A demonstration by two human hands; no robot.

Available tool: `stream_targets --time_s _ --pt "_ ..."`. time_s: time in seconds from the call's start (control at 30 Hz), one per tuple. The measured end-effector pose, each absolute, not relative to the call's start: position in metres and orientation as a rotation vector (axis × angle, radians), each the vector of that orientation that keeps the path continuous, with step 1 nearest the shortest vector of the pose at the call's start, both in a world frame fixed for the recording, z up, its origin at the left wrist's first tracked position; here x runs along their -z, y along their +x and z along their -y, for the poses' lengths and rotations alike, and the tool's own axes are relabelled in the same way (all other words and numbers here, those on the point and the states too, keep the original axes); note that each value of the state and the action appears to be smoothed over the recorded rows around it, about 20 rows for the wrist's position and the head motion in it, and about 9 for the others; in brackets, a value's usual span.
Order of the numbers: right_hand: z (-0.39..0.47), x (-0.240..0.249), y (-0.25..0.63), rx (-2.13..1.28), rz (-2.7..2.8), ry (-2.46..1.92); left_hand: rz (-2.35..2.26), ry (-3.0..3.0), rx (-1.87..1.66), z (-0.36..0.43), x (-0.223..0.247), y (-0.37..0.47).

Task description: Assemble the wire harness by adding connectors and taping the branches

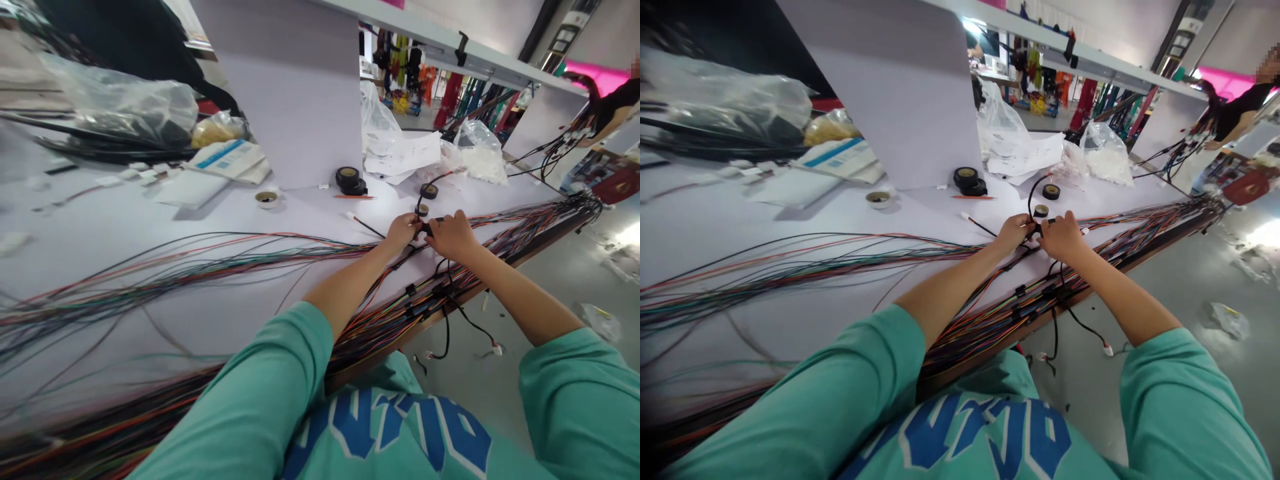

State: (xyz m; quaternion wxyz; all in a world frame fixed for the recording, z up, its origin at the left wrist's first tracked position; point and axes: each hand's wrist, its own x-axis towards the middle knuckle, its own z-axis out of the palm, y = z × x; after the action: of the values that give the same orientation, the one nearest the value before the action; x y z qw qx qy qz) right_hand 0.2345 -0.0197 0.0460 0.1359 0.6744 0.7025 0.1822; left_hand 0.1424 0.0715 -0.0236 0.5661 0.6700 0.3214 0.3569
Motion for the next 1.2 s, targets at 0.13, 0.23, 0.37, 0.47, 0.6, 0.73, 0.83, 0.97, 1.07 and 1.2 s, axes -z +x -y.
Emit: stream_targets --time_s 0.13,0.23,0.37,0.47,0.6,0.73,0.83,0.97,1.07,1.2 --pt "0.008 -0.050 0.243 -0.651 -2.150 1.858 -0.804 1.709 -0.876 -0.071 0.023 0.144" --pt "0.000 -0.045 0.253 -0.693 -2.267 1.879 -0.803 1.784 -0.887 -0.070 0.023 0.143" --pt "-0.012 -0.036 0.264 -0.485 -2.279 2.114 -0.789 1.843 -0.921 -0.066 0.024 0.139" --pt "-0.019 -0.033 0.268 -0.264 -2.261 2.228 -0.779 1.879 -0.947 -0.064 0.024 0.137" --pt "-0.032 -0.034 0.267 -0.055 -2.293 2.293 -0.797 1.982 -0.888 -0.064 0.018 0.135" --pt "-0.044 -0.030 0.265 0.458 -2.591 2.261 -0.916 2.095 -0.840 -0.062 0.011 0.132" --pt "-0.044 -0.025 0.265 0.957 -2.650 2.356 -0.956 2.112 -0.802 -0.059 0.008 0.131" --pt "-0.037 -0.018 0.263 1.447 -2.605 2.463 -1.035 2.066 -0.735 -0.055 0.006 0.128" --pt "-0.035 -0.011 0.261 1.139 -2.544 2.729 -1.165 2.113 -0.665 -0.058 0.004 0.121" --pt "-0.036 -0.002 0.264 0.886 -2.576 2.751 -1.281 2.229 -0.589 -0.077 0.005 0.113"
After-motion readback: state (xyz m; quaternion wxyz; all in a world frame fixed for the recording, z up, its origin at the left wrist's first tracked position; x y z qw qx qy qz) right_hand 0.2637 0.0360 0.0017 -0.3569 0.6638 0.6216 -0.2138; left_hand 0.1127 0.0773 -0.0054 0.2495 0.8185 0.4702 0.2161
